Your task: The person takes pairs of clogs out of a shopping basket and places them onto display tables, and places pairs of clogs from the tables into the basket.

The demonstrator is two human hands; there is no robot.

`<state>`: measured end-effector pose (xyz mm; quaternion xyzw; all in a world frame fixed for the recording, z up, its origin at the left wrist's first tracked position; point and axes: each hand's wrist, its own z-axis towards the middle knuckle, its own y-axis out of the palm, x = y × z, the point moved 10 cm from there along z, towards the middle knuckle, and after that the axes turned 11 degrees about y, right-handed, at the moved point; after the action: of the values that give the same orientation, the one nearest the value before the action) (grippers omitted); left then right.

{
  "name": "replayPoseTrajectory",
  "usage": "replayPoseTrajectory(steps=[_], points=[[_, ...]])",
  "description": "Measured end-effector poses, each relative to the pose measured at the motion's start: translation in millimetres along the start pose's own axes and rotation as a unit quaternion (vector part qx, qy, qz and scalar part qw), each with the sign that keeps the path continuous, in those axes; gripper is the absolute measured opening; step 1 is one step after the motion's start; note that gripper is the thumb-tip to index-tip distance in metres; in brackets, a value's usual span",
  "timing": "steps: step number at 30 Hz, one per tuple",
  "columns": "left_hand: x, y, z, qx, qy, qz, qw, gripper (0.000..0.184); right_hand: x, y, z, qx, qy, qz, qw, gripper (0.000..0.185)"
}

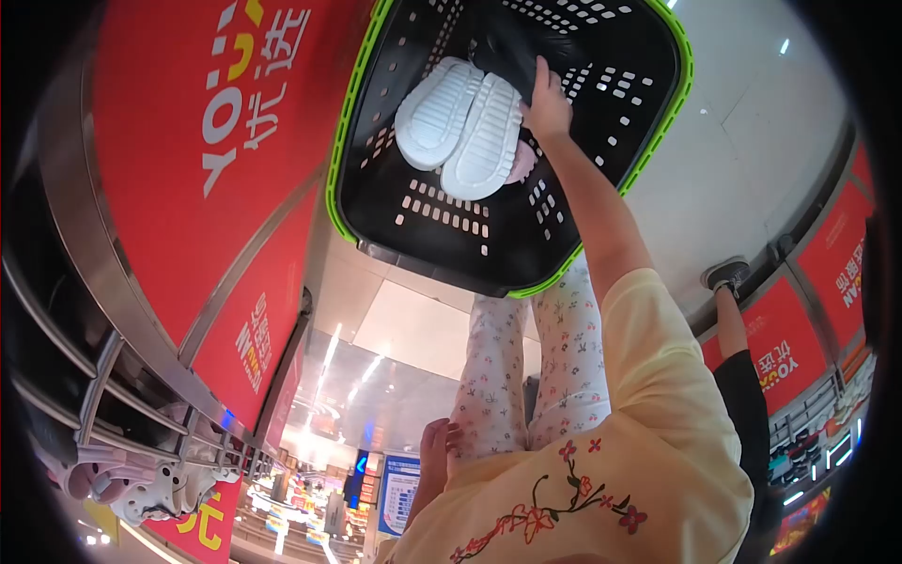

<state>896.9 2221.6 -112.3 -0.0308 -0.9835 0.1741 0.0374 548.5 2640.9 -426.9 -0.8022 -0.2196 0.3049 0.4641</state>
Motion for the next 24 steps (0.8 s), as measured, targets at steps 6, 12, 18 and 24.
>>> replayPoseTrajectory(steps=[6, 12, 18, 24], points=[[14.8, 10.5, -7.7, -0.031, 0.038, -0.038, 0.998, 0.019, -18.7, -73.9, 21.3, -0.018, 0.058, 0.006, 0.998, 0.064], [46.6, 24.5, -23.8, -0.032, 0.066, -0.082, 0.994, 0.020, -45.0, -173.1, 20.0, -0.044, 0.019, 0.002, 0.999, 0.061], [85.7, 31.7, -40.8, -0.093, 0.179, -0.103, 0.974, 0.023, -30.8, -327.0, -43.6, 0.015, 0.058, 0.169, 0.984, 0.066], [189.0, 60.1, -78.8, -0.158, 0.362, -0.103, 0.913, 0.029, -36.4, -443.3, -187.5, -0.191, 0.109, 0.599, 0.770, 0.052]])
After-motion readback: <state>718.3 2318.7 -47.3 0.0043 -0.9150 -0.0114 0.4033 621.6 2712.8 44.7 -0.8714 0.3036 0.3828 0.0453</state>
